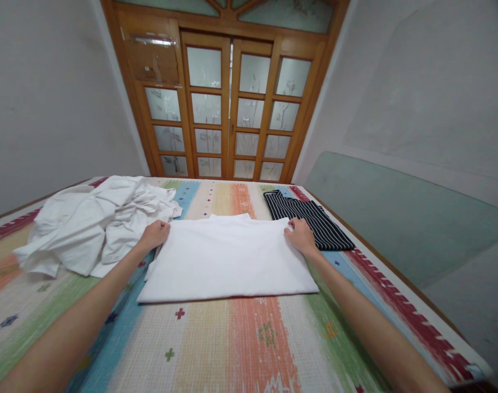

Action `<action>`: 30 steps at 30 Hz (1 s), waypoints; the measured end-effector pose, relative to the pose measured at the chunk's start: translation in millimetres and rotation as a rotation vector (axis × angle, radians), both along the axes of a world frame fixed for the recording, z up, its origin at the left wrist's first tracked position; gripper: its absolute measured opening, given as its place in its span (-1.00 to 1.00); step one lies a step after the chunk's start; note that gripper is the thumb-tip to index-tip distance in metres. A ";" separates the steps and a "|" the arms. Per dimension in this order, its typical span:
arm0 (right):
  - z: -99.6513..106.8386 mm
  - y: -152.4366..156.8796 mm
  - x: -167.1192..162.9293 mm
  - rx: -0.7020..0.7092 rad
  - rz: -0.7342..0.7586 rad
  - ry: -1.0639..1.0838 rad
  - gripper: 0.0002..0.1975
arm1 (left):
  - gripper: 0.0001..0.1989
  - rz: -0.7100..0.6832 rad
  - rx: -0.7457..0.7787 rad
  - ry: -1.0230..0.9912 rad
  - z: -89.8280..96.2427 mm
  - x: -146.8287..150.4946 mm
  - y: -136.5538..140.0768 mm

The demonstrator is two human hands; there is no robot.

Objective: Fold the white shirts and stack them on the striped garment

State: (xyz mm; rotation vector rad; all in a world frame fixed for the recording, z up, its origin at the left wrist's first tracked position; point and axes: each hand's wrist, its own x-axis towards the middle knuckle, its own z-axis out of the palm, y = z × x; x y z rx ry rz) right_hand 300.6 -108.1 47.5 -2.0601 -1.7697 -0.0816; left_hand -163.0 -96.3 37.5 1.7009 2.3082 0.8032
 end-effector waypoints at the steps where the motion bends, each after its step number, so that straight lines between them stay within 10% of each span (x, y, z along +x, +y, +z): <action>1: -0.1 -1.7 -2.3 -0.002 0.000 -0.020 -0.74 | -0.84 -0.002 -0.027 0.023 1.4 -0.1 -0.4; 7: -4.0 -12.1 -14.5 0.018 0.073 -0.203 -0.71 | -0.80 -0.044 -0.115 0.170 7.5 3.9 -5.9; 11: -12.3 -14.6 -28.9 0.029 0.241 -0.248 -0.67 | -0.67 -0.162 0.086 0.402 9.3 24.4 -17.6; 20: -41.9 -10.9 -110.0 -0.188 0.812 0.025 -0.44 | -0.49 -0.753 0.074 0.370 -13.6 137.6 -76.3; 30: -40.0 0.4 -111.9 -0.215 0.798 -0.135 -0.43 | -0.39 -0.773 0.118 0.421 -51.2 136.3 -98.5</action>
